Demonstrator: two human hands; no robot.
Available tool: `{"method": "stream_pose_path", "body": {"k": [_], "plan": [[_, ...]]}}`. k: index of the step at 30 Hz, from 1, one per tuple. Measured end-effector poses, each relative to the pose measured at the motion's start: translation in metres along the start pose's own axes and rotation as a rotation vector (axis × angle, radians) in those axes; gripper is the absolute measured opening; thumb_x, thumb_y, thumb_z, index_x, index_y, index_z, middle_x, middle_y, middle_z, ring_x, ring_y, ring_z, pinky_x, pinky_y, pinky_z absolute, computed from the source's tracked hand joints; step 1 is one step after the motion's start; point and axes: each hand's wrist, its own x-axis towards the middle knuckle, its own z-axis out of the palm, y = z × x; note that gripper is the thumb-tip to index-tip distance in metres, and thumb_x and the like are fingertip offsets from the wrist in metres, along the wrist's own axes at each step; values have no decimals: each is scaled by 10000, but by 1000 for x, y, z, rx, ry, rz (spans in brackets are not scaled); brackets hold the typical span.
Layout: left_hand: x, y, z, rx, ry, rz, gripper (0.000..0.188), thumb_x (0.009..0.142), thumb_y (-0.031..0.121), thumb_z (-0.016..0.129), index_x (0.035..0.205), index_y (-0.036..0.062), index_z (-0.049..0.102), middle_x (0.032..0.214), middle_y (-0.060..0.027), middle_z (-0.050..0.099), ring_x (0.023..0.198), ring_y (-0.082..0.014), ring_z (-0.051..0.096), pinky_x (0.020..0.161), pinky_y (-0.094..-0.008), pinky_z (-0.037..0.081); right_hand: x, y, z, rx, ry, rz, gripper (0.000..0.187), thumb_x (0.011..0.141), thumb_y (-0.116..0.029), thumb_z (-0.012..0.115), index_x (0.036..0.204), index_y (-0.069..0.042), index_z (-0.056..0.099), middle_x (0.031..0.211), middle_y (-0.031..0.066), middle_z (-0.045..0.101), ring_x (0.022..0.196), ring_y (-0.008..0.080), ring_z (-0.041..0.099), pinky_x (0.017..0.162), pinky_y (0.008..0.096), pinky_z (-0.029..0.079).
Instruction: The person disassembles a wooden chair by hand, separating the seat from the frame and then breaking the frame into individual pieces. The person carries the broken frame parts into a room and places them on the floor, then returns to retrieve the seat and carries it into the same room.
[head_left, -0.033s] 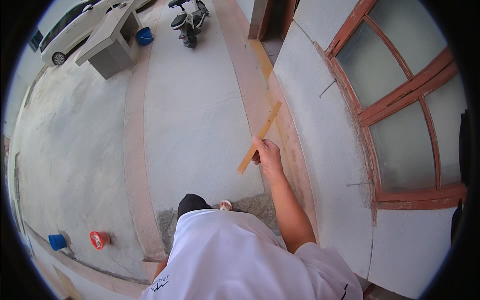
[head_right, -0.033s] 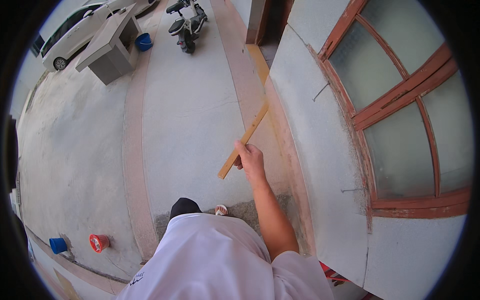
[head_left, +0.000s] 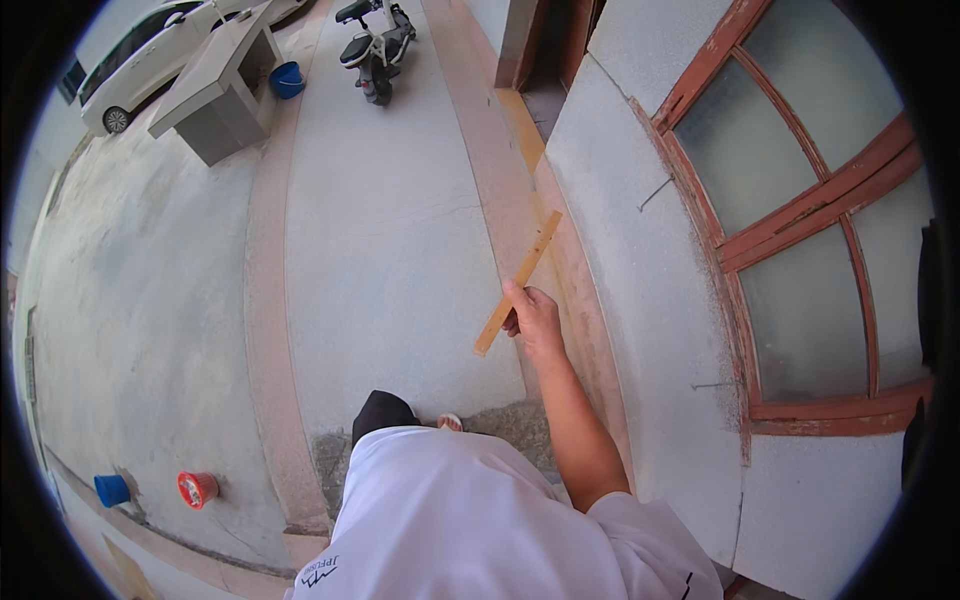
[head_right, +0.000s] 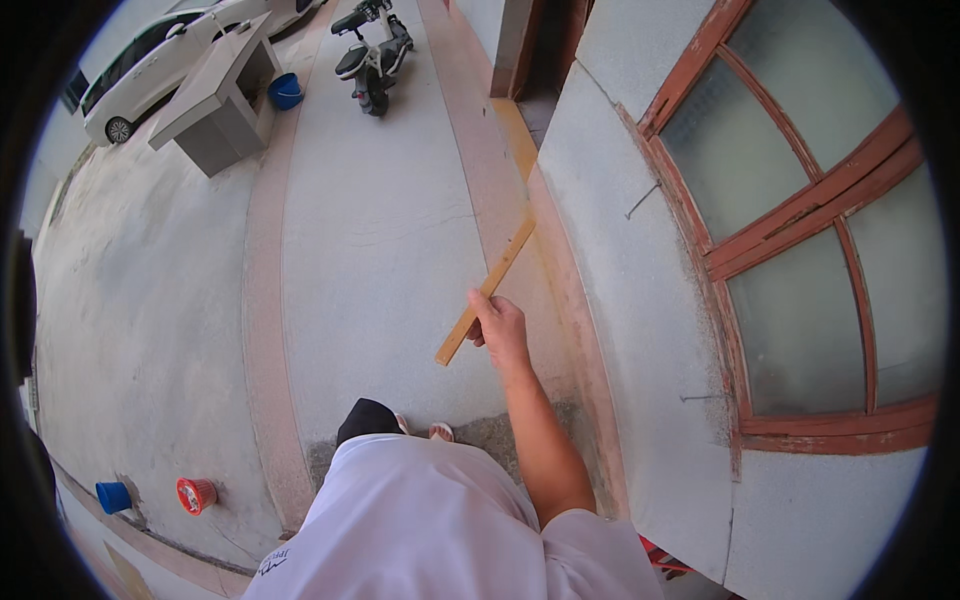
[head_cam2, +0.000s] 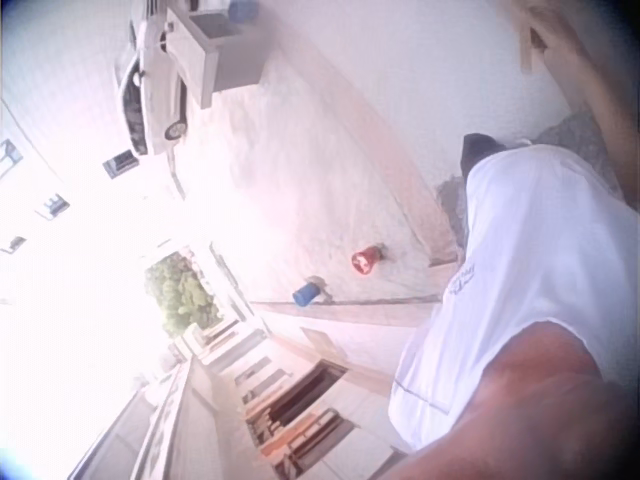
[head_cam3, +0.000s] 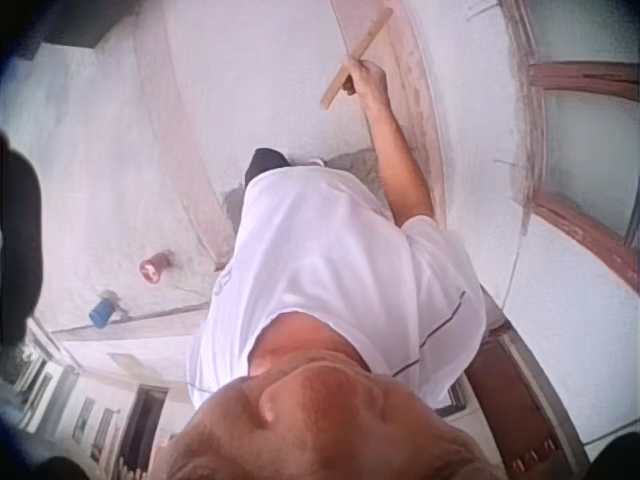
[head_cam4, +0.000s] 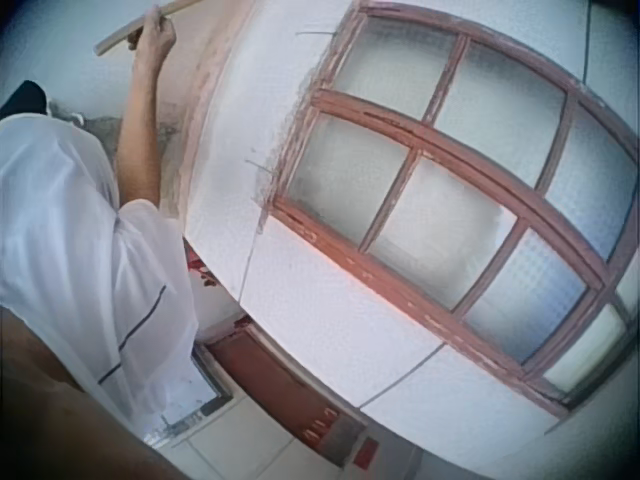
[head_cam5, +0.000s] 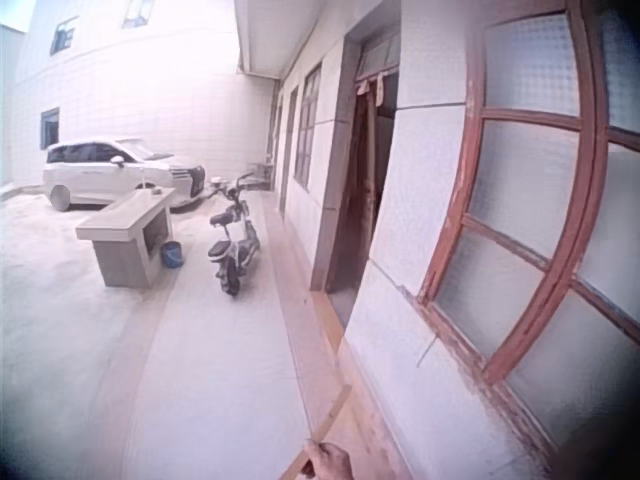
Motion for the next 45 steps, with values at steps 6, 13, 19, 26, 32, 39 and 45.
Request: {"method": "stream_pose_path", "body": {"k": [6,13,19,26,32,39,45], "plan": [[110,88,-96,14,-85,-92,403,862,252,584,1153,-13,673,1182,-234,666,1147,-368,623,982,-404,481,180,-29,37,-78,99,11,423,891,-441,704,774,-46,607,638,46,607,508,114,562,446,251,419],[310,287,-439,16,461,131,396,843,199,561,1131,-55,658,1126,-285,664,1083,-418,636,946,-456,507,346,-59,79,-20,205,114,383,911,-412,692,778,-64,601,634,27,591,496,112,546,445,257,423],[412,540,-742,-190,771,688,372,930,204,557,1171,-69,632,1102,-232,698,1048,-329,671,917,-376,506,490,-92,74,-6,199,97,388,920,-410,682,773,-58,606,631,27,589,490,115,539,444,270,423],[520,676,-749,-510,518,532,334,927,195,579,1183,-11,639,954,-67,695,773,-134,634,616,-283,499,711,-112,56,156,260,318,397,896,-425,700,744,-71,607,597,28,586,452,112,531,408,265,398],[565,676,-629,381,-89,247,422,858,367,607,1073,18,705,1073,-204,706,1069,-377,635,944,-466,488,859,-196,27,242,257,324,401,896,-445,690,731,-95,585,596,16,570,456,112,527,417,267,407],[666,852,-709,346,-73,113,357,886,341,554,1012,54,725,1075,-185,703,1049,-352,640,932,-464,494,1017,-252,-40,293,413,173,406,896,-470,691,749,-107,588,614,9,563,472,107,525,427,264,412],[808,1015,-868,1011,3,289,334,909,318,509,958,85,743,1078,-169,701,1033,-330,644,921,-462,499,1116,-268,-96,438,603,342,316,921,-438,678,875,-128,637,707,-10,612,518,103,534,462,256,403]]}}
